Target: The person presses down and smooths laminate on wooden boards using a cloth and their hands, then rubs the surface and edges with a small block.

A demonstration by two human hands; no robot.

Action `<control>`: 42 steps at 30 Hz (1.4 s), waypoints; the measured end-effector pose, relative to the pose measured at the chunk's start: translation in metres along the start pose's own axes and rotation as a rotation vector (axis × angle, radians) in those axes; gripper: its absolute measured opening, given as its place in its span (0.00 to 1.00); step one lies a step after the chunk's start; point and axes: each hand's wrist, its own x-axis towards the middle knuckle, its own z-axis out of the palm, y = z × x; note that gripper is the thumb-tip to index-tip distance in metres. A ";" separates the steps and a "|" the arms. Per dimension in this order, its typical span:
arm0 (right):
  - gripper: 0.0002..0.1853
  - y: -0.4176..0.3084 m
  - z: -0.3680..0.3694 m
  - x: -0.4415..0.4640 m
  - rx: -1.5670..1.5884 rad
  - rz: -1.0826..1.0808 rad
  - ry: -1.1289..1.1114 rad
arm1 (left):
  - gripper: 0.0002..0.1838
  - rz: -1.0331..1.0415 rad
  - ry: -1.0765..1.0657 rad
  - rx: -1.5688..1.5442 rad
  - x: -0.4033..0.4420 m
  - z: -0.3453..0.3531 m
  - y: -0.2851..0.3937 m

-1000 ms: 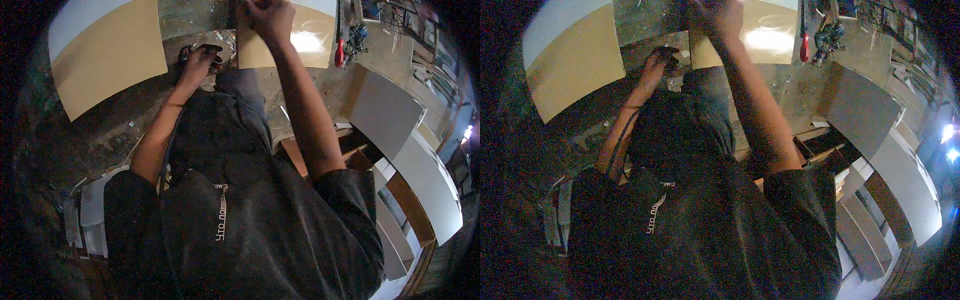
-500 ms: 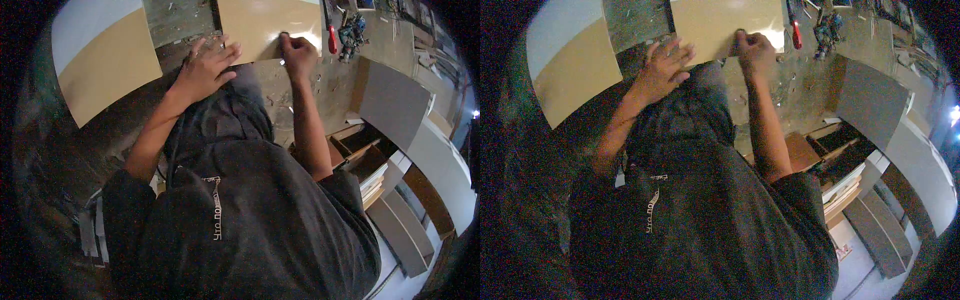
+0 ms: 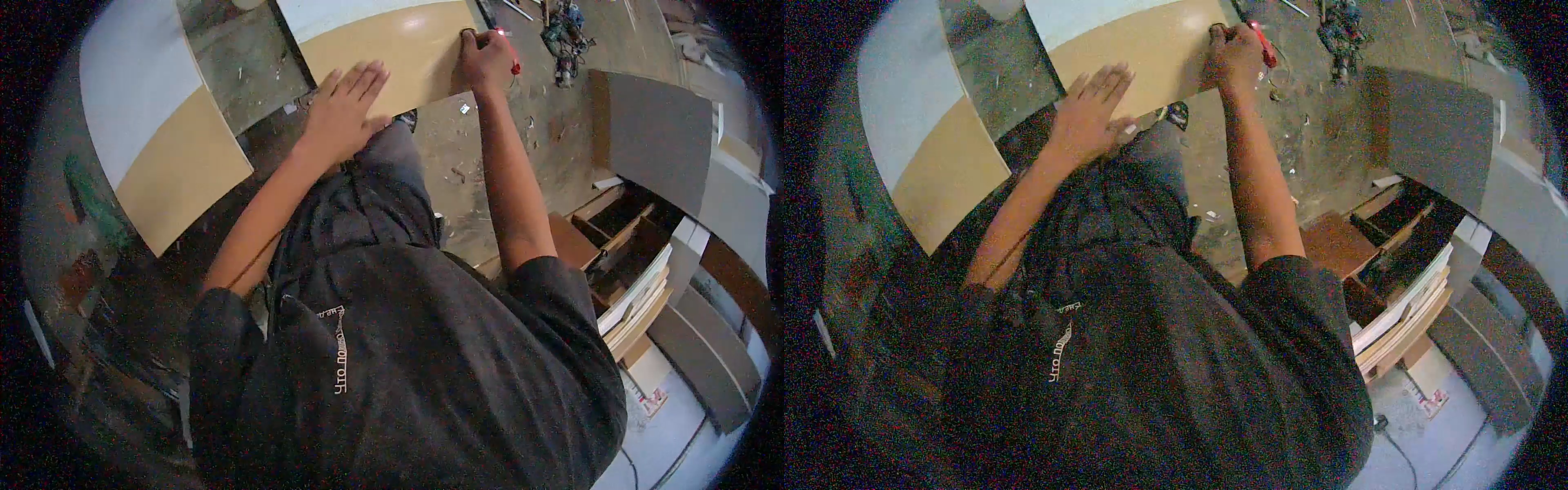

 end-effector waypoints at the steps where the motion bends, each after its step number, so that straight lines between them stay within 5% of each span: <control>1: 0.21 -0.005 -0.002 0.004 0.014 0.020 0.001 | 0.39 -0.009 0.019 -0.014 0.018 0.001 -0.004; 4: 0.19 -0.012 0.010 -0.057 0.033 -0.079 0.005 | 0.40 0.010 0.138 0.072 0.068 0.034 -0.028; 7: 0.14 -0.048 -0.017 -0.121 0.097 -0.054 -0.105 | 0.41 0.027 0.028 0.202 0.101 0.023 -0.025; 13: 0.06 -0.027 -0.056 -0.147 0.343 0.039 -0.013 | 0.41 0.020 0.128 -0.063 0.089 0.032 -0.011; 16: 0.05 -0.036 -0.065 -0.135 0.308 -0.018 -0.052 | 0.43 -0.087 0.044 0.048 0.063 0.027 -0.019; 21: 0.10 -0.076 -0.002 -0.117 0.231 -0.172 -0.248 | 0.40 -0.176 0.212 0.005 0.042 0.023 -0.045; 26: 0.18 -0.073 0.028 -0.026 0.096 0.015 -0.141 | 0.38 -0.267 0.256 -0.011 0.031 0.019 -0.048; 30: 0.18 -0.098 0.044 -0.079 0.228 -0.056 -0.194 | 0.37 -0.365 0.292 -0.024 0.030 0.014 -0.049; 31: 0.16 -0.104 0.040 -0.093 0.221 -0.210 -0.162 | 0.36 -0.387 0.321 -0.043 0.028 0.015 -0.052; 34: 0.21 -0.102 0.032 -0.086 0.245 -0.021 -0.344 | 0.36 -0.405 0.359 -0.044 0.024 0.017 -0.063; 39: 0.21 -0.046 0.037 0.028 0.094 -0.096 -0.078 | 0.36 -0.434 0.431 -0.063 0.018 0.013 -0.073; 42: 0.16 -0.043 0.025 0.079 0.121 -0.207 -0.225 | 0.35 -0.429 0.539 -0.164 0.018 0.022 -0.079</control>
